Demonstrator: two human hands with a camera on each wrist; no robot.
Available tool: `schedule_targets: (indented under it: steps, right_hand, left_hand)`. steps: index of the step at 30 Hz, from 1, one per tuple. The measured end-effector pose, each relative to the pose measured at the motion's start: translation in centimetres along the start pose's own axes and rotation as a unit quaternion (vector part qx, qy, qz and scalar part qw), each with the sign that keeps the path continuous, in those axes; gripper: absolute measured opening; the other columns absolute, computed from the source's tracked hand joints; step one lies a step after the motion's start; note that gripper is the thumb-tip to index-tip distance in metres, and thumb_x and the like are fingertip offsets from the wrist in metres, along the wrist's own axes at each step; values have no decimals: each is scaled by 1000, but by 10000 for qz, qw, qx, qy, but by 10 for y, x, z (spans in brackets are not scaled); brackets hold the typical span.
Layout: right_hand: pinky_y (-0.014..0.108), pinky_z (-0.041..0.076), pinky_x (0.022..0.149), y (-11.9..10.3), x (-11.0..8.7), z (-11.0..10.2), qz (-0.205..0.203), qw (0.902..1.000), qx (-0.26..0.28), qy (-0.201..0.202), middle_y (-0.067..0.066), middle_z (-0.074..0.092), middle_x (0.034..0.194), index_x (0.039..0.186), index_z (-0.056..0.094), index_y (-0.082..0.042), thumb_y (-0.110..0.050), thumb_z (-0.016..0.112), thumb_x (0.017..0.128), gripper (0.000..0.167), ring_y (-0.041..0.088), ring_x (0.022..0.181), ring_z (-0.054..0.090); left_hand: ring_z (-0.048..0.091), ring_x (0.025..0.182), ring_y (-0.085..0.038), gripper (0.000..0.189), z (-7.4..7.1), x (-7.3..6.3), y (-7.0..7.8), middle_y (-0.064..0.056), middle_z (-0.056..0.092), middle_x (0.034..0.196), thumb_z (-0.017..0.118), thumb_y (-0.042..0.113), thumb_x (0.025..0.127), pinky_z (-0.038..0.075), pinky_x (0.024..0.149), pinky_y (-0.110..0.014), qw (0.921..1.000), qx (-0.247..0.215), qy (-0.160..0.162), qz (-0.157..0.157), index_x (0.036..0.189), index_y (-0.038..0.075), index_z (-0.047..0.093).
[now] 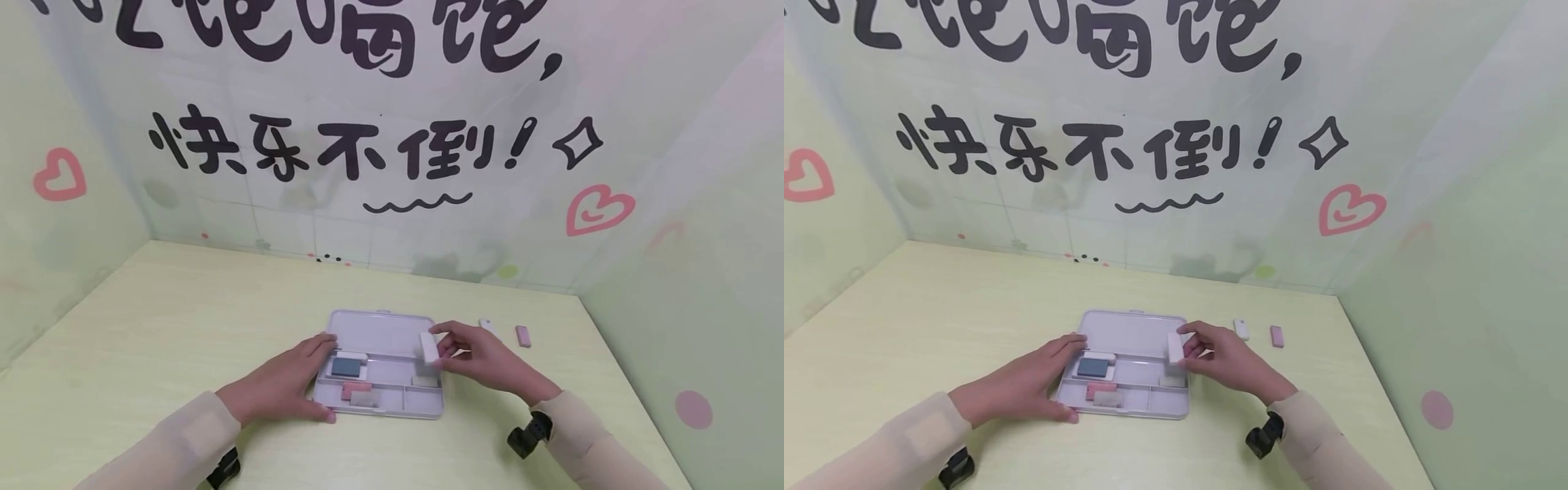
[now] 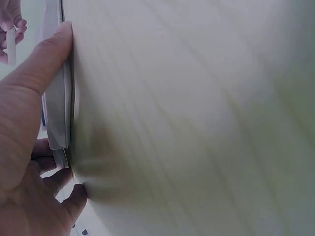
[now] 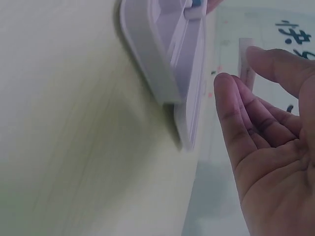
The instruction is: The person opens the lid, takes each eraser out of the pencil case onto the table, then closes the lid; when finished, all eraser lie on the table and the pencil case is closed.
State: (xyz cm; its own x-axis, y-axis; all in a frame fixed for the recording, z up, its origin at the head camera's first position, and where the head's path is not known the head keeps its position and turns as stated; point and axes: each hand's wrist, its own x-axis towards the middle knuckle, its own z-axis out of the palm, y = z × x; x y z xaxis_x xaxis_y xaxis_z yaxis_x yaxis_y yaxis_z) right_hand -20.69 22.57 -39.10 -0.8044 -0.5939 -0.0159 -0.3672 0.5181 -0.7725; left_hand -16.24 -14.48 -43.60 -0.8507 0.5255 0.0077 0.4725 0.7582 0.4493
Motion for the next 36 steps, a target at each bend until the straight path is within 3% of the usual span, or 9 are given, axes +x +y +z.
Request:
schedule_targets:
  steps: [4, 5, 8, 11, 12, 19, 31, 36]
  right_hand:
    - [26, 62, 87, 15, -16, -16, 163, 9995, -189, 203, 4, 72, 103, 139, 60, -5, -20, 78, 96, 49, 5, 95, 69]
    - [29, 58, 97, 18, -21, -20, 214, 9991, -245, 284, 4, 72, 103, 139, 61, -5, -21, 78, 95, 49, 5, 95, 69]
    - [32, 57, 94, 30, -33, -33, 322, 9973, -451, 484, 2, 73, 102, 139, 61, -6, -22, 78, 95, 49, 3, 94, 69]
    - [27, 55, 88, 41, -46, -46, 514, 9949, -538, 674, 3, 73, 101, 139, 61, -5, -22, 77, 96, 49, 2, 92, 69]
    - [24, 56, 77, 45, -50, -50, 590, 9942, -558, 706, 4, 73, 101, 140, 61, -5, -22, 77, 96, 49, 2, 92, 68]
    - [20, 57, 77, 73, -76, -78, 1030, 9880, -551, 1005, 9, 71, 108, 145, 58, -4, -21, 75, 97, 53, -1, 93, 66]
    - [19, 57, 78, 119, -108, -120, 1751, 9771, -624, 1037, 10, 71, 112, 151, 47, 5, -18, 71, 100, 60, -7, 91, 63]
    - [18, 55, 75, 133, -114, -128, 1841, 9739, -771, 1085, 7, 72, 107, 148, 48, 10, -17, 72, 100, 60, -10, 89, 61]
  left_hand:
    - [44, 150, -40, 119, 0, 2, 1, -18, 38, 166, 87, 65, 73, 43, 121, -56, 10000, 8, -40, -23, 158, -1, 37]
    - [44, 150, -40, 119, 0, 2, 1, -18, 38, 166, 88, 65, 73, 42, 121, -57, 10000, -5, -48, -36, 158, -1, 37]
    - [44, 150, -41, 118, -1, 1, 2, -18, 38, 166, 89, 63, 72, 43, 121, -57, 10000, -16, -52, -65, 157, -1, 37]
    - [44, 150, -41, 118, -2, 0, 1, -19, 38, 166, 88, 63, 73, 43, 121, -57, 10000, -22, -46, -55, 157, -1, 37]
    - [44, 150, -41, 118, -2, 0, 1, -19, 38, 166, 88, 64, 73, 43, 121, -57, 10000, -20, -47, -50, 157, -1, 37]
    - [44, 150, -42, 119, -2, -1, 2, -19, 37, 166, 88, 64, 73, 43, 121, -57, 10000, -71, -17, -30, 158, -2, 37]
    - [43, 151, -42, 120, -3, 0, 3, -20, 35, 167, 89, 62, 73, 41, 123, -57, 9997, -165, -137, -122, 159, -1, 35]
    - [42, 151, -42, 119, -3, 0, 4, -20, 35, 167, 89, 61, 73, 40, 123, -57, 9997, -179, -125, -125, 159, -1, 35]
